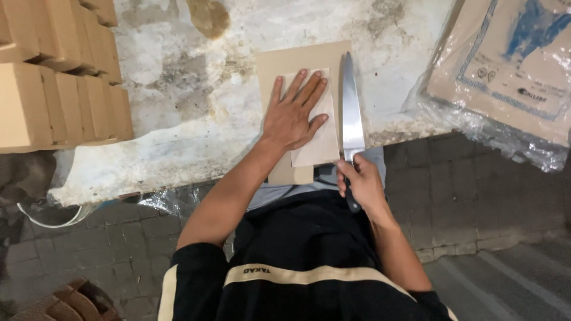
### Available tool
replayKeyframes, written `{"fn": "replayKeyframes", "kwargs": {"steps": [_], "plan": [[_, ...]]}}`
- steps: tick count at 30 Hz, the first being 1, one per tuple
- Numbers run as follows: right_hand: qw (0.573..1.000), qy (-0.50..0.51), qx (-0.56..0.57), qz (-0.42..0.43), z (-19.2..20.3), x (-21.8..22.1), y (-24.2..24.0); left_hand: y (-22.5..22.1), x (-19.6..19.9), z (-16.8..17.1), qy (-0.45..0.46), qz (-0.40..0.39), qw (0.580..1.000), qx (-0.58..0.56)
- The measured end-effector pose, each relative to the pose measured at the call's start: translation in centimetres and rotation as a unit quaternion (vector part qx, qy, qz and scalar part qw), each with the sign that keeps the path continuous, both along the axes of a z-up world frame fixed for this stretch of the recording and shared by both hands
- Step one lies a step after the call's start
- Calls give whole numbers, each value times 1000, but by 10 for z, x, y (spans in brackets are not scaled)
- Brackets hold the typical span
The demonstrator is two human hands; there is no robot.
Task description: Cutting paper liners to size and inserting them into small cardboard boxes at a packaging station.
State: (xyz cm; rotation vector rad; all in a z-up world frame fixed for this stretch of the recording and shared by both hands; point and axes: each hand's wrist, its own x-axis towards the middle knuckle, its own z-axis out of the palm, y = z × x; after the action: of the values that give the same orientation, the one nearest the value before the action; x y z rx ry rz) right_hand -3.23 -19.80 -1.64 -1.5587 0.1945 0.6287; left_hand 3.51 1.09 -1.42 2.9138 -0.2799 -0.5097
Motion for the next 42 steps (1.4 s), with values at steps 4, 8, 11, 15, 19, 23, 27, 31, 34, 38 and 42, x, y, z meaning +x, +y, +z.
{"fn": "replayKeyframes", "kwargs": {"steps": [4,8,11,15,19,23,27,31,34,38,42], "plan": [[1000,-6,-1,-20,1,-14,-24,1,-1,0,-14,-1,1000,-13],[972,-158,-173,17,5,-5,-58,7,-3,-19,-87,50,988,-118],[926,-228,-289,88,48,19,-48,18,2,-21,-95,84,978,-163],[854,-350,-364,124,24,54,-50,29,12,-2,-39,79,989,-118],[798,-399,-435,124,2,83,-42,41,23,-15,-68,82,989,-107],[804,-393,-429,119,0,97,-34,57,27,-31,-77,114,974,-183],[806,-385,-434,118,-4,99,-38,83,13,-23,-64,127,945,-294],[745,-498,-428,116,16,64,-13,141,-11,16,-37,185,947,-258],[766,-508,-304,249,8,31,12,183,-27,17,-72,231,934,-264],[727,-514,-298,343,-18,27,18,202,-44,18,-62,246,926,-281],[777,-508,-208,309,-5,38,12,188,-45,4,-36,211,920,-330]]}}
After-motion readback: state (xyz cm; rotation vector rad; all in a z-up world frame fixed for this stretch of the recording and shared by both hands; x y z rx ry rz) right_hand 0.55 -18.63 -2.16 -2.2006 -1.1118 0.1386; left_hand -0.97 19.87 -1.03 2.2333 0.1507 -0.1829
